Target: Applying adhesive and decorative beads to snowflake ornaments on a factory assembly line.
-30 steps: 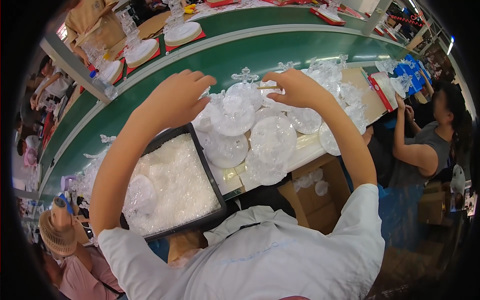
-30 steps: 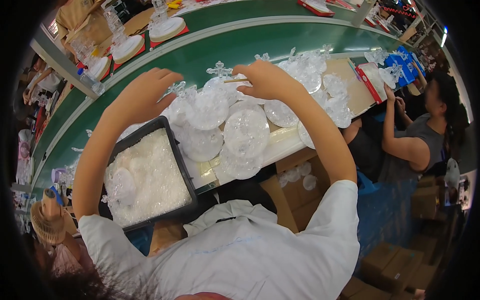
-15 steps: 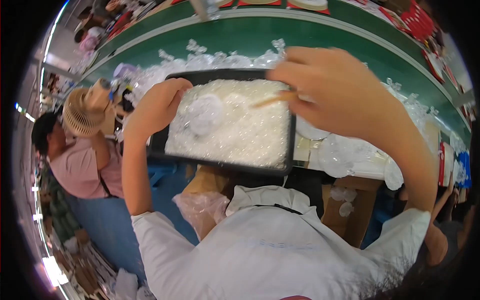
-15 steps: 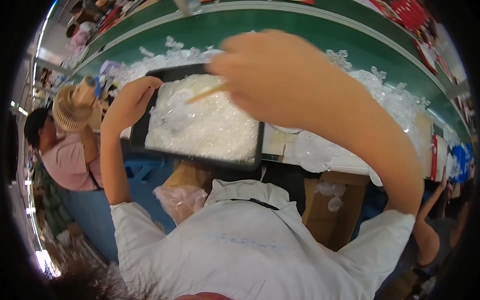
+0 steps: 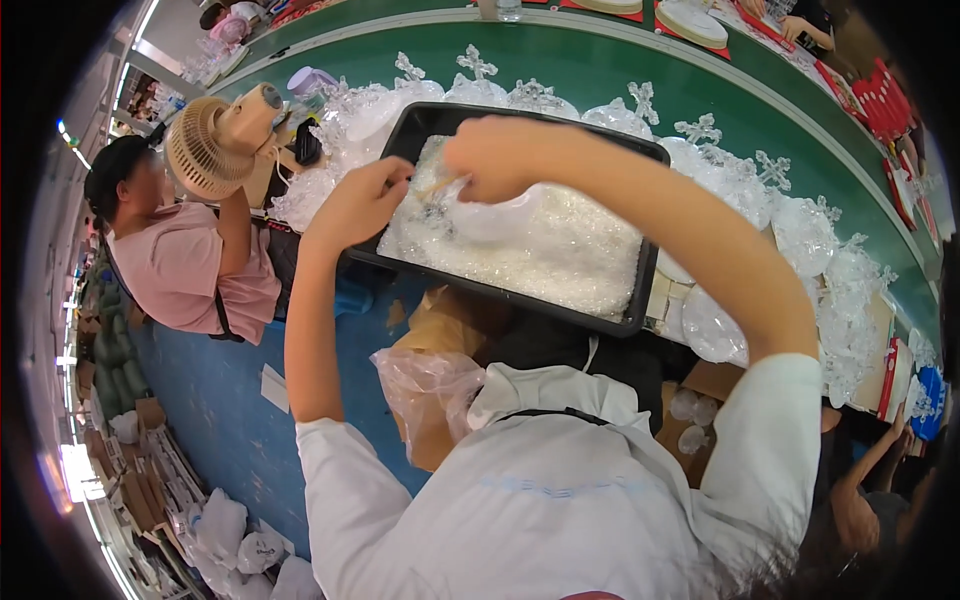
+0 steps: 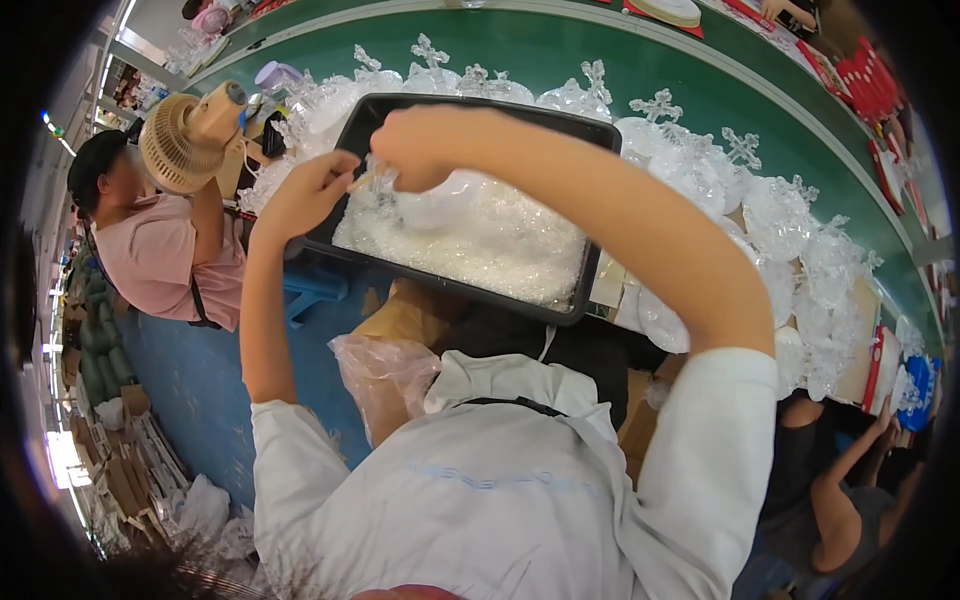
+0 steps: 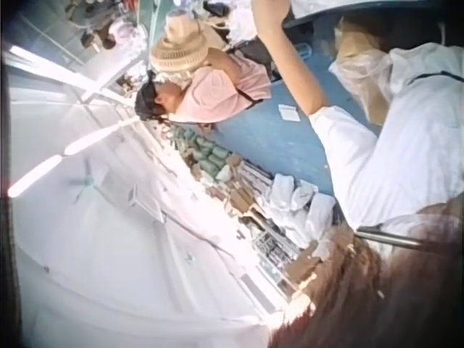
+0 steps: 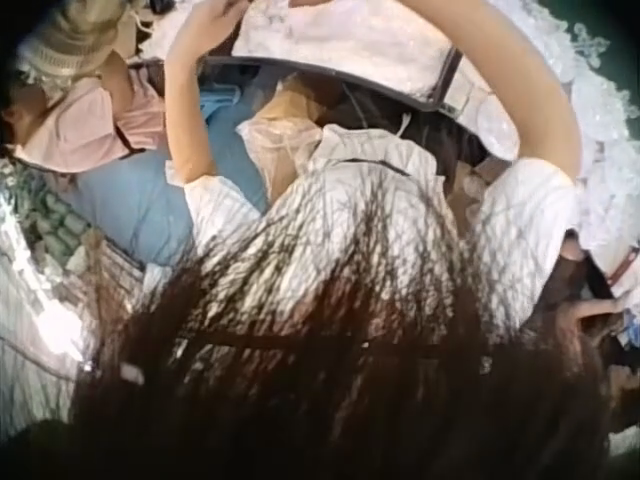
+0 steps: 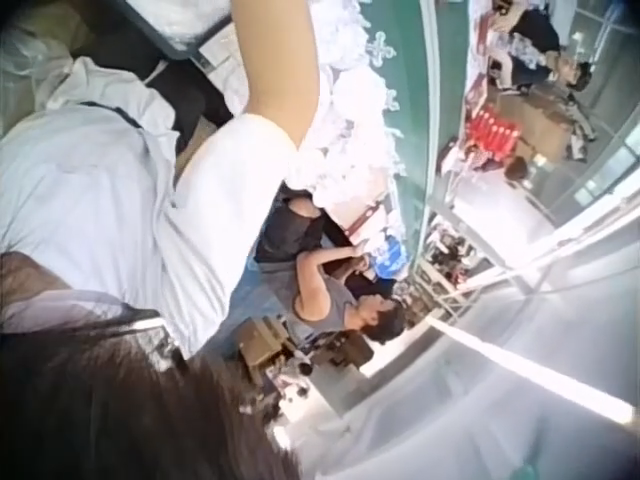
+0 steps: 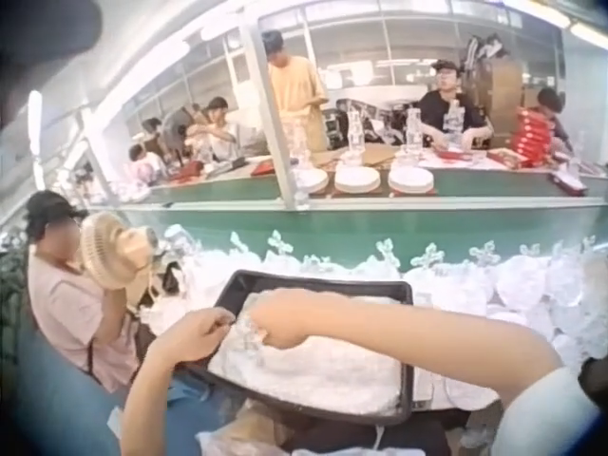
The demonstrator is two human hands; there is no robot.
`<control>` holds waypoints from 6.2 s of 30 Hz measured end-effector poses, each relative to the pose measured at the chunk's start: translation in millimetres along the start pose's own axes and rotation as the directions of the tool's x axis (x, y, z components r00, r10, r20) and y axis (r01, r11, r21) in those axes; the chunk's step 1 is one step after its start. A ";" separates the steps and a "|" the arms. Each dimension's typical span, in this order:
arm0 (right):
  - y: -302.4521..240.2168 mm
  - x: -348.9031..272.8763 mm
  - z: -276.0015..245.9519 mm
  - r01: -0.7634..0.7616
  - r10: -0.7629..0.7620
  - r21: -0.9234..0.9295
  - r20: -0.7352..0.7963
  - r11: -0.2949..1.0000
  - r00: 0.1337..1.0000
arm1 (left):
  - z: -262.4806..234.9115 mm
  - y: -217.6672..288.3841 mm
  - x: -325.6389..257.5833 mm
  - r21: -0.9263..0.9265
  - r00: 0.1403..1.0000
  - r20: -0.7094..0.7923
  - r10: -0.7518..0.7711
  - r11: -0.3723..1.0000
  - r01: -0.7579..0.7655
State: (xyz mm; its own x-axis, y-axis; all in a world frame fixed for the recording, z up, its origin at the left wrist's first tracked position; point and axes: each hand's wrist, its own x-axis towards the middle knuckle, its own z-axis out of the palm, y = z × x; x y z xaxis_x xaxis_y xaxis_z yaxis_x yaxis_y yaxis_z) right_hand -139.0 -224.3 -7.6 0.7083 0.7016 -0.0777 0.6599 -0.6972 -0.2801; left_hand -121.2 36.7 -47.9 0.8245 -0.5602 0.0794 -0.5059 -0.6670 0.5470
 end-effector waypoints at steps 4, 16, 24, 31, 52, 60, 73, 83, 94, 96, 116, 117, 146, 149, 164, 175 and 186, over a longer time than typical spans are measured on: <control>6.1 -49.0 -33.9 -0.132 0.139 -0.075 0.105 0.988 0.985 | 35.7 -23.9 57.4 -0.005 0.993 0.102 0.065 0.998 -0.065; -23.2 -99.0 77.4 -0.566 0.583 0.144 -0.254 0.812 0.772 | 137.6 -5.4 93.6 -0.123 0.835 0.295 0.465 0.885 -0.449; -9.8 -84.6 55.0 -0.340 0.368 0.139 -0.351 0.930 0.861 | 69.2 4.1 51.3 -0.045 0.862 0.447 0.241 0.968 -0.248; -1.3 -32.1 63.6 -0.316 0.322 0.079 -0.083 0.945 0.943 | 97.1 30.0 23.1 -0.099 0.913 0.403 0.066 0.995 -0.028; 23.3 -25.0 27.2 -0.017 0.016 -0.400 -0.005 0.916 1.000 | 97.4 53.3 18.1 -0.176 0.898 0.411 -0.157 0.953 0.247; 39.1 -37.8 24.0 -0.383 0.364 -0.184 -0.129 0.905 0.923 | 88.9 48.7 15.4 0.093 0.943 0.315 -0.110 0.992 0.085; -11.9 -80.8 32.6 -0.394 0.257 -0.206 -0.482 0.896 0.838 | 51.4 26.7 48.9 -0.525 0.984 0.056 -0.168 0.833 0.172; -43.7 -96.2 81.4 -0.591 0.424 -0.090 -0.610 0.802 0.669 | 51.3 39.5 50.8 -0.670 0.985 0.046 0.165 0.736 -0.092; -28.7 -119.5 103.5 -0.480 0.069 -0.364 -0.737 0.798 0.673 | 55.2 53.5 34.8 -0.776 0.895 -0.444 -0.035 0.514 -0.365; -32.0 -125.0 103.6 -0.477 0.065 -0.343 -0.755 0.809 0.653 | 49.8 55.4 31.8 -0.744 0.952 -0.300 0.059 0.611 -0.272; -28.8 -126.9 130.3 -0.470 0.289 0.016 -0.806 0.883 0.516 | 78.6 54.5 24.7 -0.792 0.968 0.010 0.249 0.593 -0.145; -26.9 -127.3 130.0 -0.470 0.330 0.073 -0.806 0.880 0.492 | 80.1 59.1 24.5 -0.741 0.977 -0.040 0.208 0.650 -0.169; -16.8 -118.9 94.6 -0.422 0.041 -0.114 -0.939 0.899 0.341 | 13.4 71.2 42.2 0.359 0.813 -0.246 0.528 0.828 -0.430; -19.8 -120.1 90.0 -0.415 0.030 -0.111 -0.948 0.903 0.318 | 18.8 76.4 49.5 0.067 0.673 -0.648 0.356 0.907 -0.415; -16.3 -138.1 86.9 -0.478 0.042 -0.181 -0.908 0.860 0.418 | 12.9 31.8 43.1 -0.423 0.958 -0.258 0.126 0.877 -0.230; -55.9 -224.6 61.0 -0.612 0.187 -0.006 -0.950 0.791 0.250 | -1.4 219.7 138.2 -0.310 0.856 -0.156 0.493 0.799 -0.516; -40.3 -349.0 -71.5 -0.879 0.208 -0.120 -0.948 0.462 0.239 | 189.1 278.8 223.0 -0.213 0.552 0.048 0.832 0.548 -0.809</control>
State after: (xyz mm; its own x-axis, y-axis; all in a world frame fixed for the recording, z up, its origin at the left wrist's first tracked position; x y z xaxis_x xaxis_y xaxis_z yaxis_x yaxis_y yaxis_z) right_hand -394.9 -451.6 99.2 0.5445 -0.1167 0.8306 -0.2871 -0.9564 0.0538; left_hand -126.3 -367.0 -35.3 0.0218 -0.8882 0.4590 -0.8901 0.1919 0.4135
